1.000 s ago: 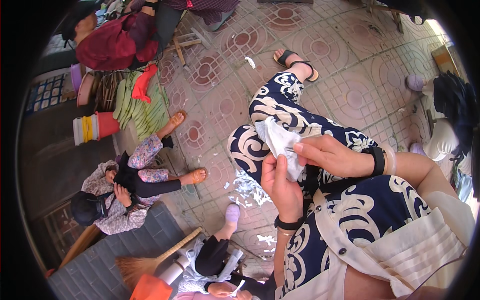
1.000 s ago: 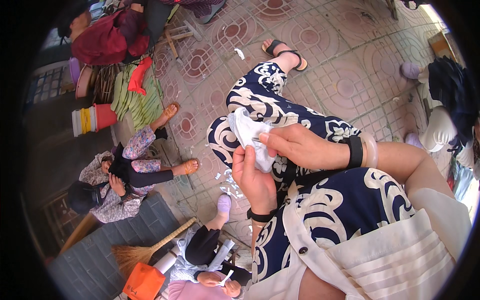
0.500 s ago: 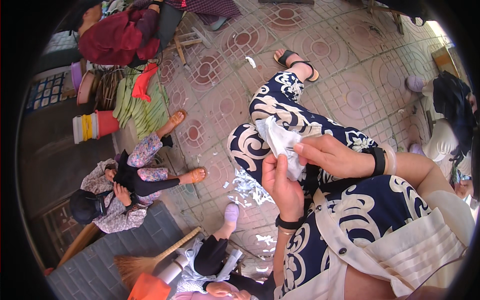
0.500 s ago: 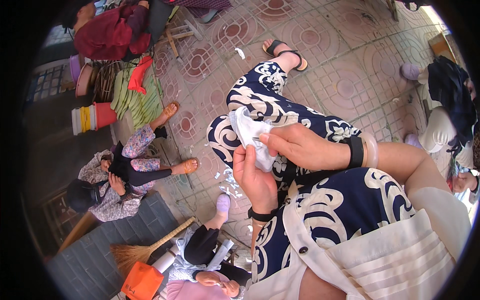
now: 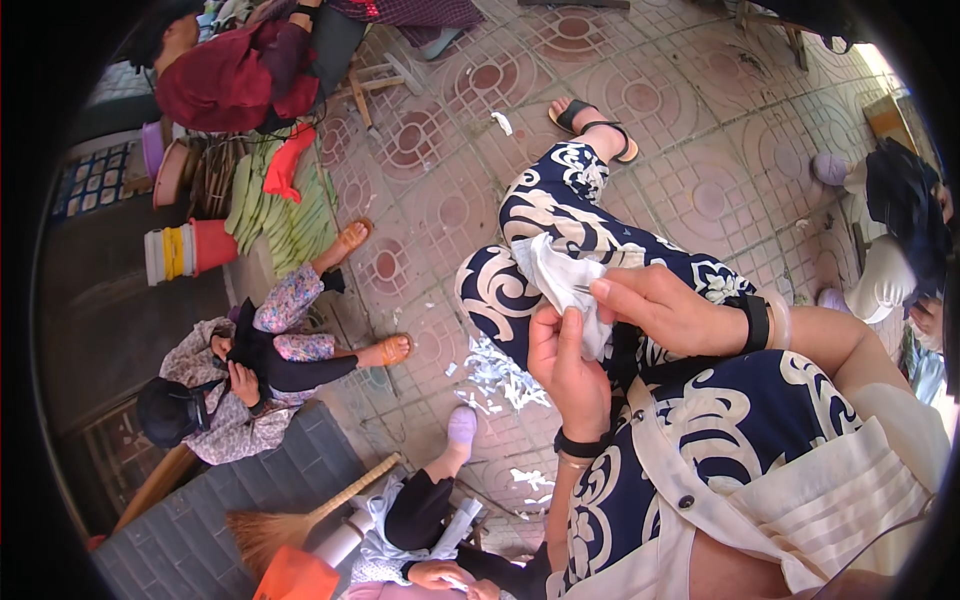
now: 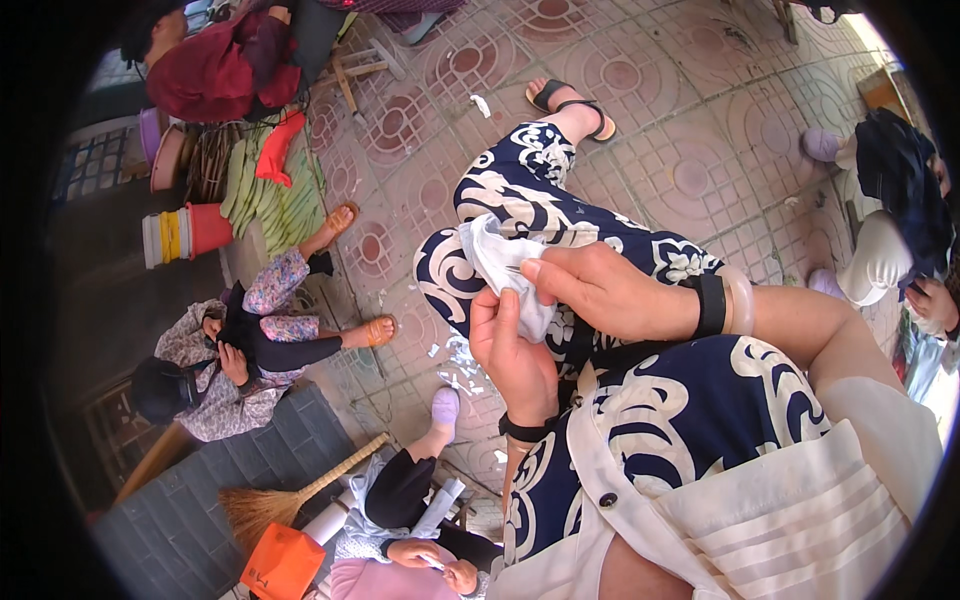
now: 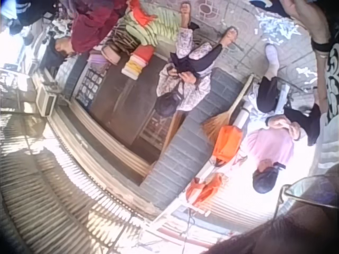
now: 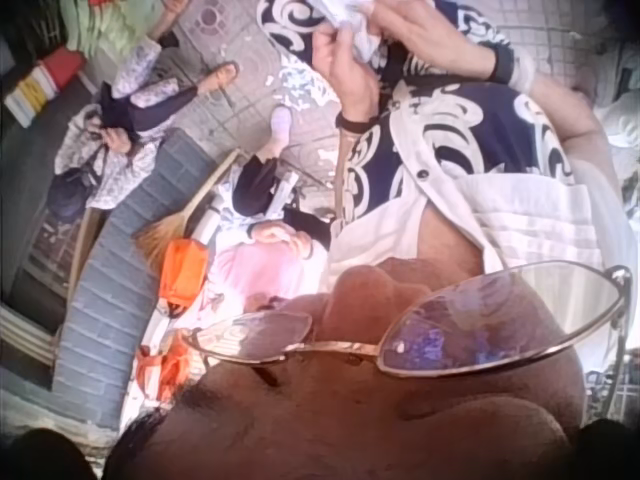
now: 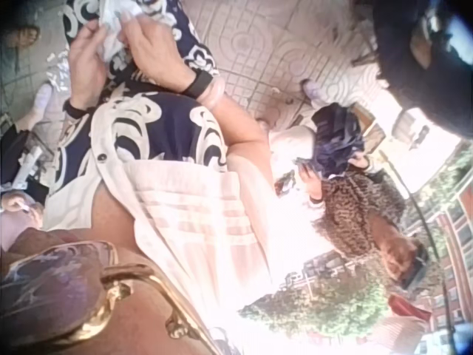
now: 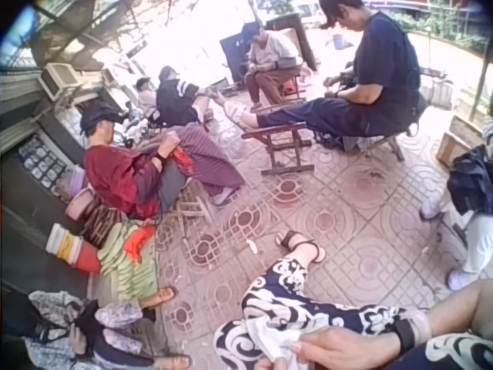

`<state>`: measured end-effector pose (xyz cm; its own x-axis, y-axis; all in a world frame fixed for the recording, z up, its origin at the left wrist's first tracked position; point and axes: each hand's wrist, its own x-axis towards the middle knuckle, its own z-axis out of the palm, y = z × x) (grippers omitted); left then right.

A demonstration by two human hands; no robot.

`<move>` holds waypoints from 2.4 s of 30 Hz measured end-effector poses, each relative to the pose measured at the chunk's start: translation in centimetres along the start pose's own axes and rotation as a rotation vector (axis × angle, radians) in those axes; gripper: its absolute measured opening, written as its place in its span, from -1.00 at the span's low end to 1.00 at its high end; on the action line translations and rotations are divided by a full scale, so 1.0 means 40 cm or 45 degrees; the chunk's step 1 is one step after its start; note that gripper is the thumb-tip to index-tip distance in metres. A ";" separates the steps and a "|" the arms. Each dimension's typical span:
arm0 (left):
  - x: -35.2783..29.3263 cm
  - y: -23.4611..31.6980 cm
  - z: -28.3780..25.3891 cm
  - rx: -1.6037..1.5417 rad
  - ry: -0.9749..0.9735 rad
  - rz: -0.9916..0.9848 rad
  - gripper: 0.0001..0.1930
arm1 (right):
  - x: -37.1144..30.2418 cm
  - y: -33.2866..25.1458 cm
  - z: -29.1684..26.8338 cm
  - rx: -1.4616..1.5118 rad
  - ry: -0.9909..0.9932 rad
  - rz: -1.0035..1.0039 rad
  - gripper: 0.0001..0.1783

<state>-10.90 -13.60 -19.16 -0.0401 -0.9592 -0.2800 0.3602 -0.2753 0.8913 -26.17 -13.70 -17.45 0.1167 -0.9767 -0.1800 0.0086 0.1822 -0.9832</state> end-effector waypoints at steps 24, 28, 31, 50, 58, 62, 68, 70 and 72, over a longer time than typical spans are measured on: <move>-0.002 -0.004 -0.006 -0.001 0.024 0.054 -0.88 | -0.001 0.020 -0.004 -0.076 -0.061 -0.049 -0.50; -0.002 -0.005 0.000 0.013 0.025 0.048 -0.87 | 0.000 0.029 -0.004 -0.073 -0.057 0.015 -0.50; -0.007 -0.003 0.000 0.011 0.017 0.025 -0.88 | -0.003 0.022 -0.004 -0.043 -0.057 0.052 -0.49; 0.006 0.004 0.003 0.158 0.034 0.145 -0.86 | 0.069 0.026 -0.032 -0.205 0.042 -0.247 -0.69; 0.033 0.025 -0.030 0.780 0.066 0.356 -0.85 | 0.068 0.005 -0.018 -0.115 0.000 -0.194 -0.75; 0.032 0.038 -0.010 0.895 0.124 0.479 -0.88 | 0.067 0.022 -0.014 -0.034 0.021 -0.053 -0.75; 0.030 0.030 0.012 0.232 0.208 0.186 -0.88 | 0.071 0.009 -0.024 0.102 0.064 0.097 -0.75; 0.033 0.029 0.013 0.111 0.190 0.116 -0.88 | 0.070 0.011 -0.031 0.121 0.043 0.157 -0.73; 0.037 0.027 0.014 0.074 0.124 0.096 -0.88 | 0.072 0.026 -0.039 0.056 0.061 0.101 -0.71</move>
<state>-11.09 -15.33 -18.42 0.0768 -0.9671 -0.2425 0.3039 -0.2089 0.9295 -27.39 -16.49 -19.01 0.0715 -0.9630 -0.2598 0.0445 0.2633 -0.9637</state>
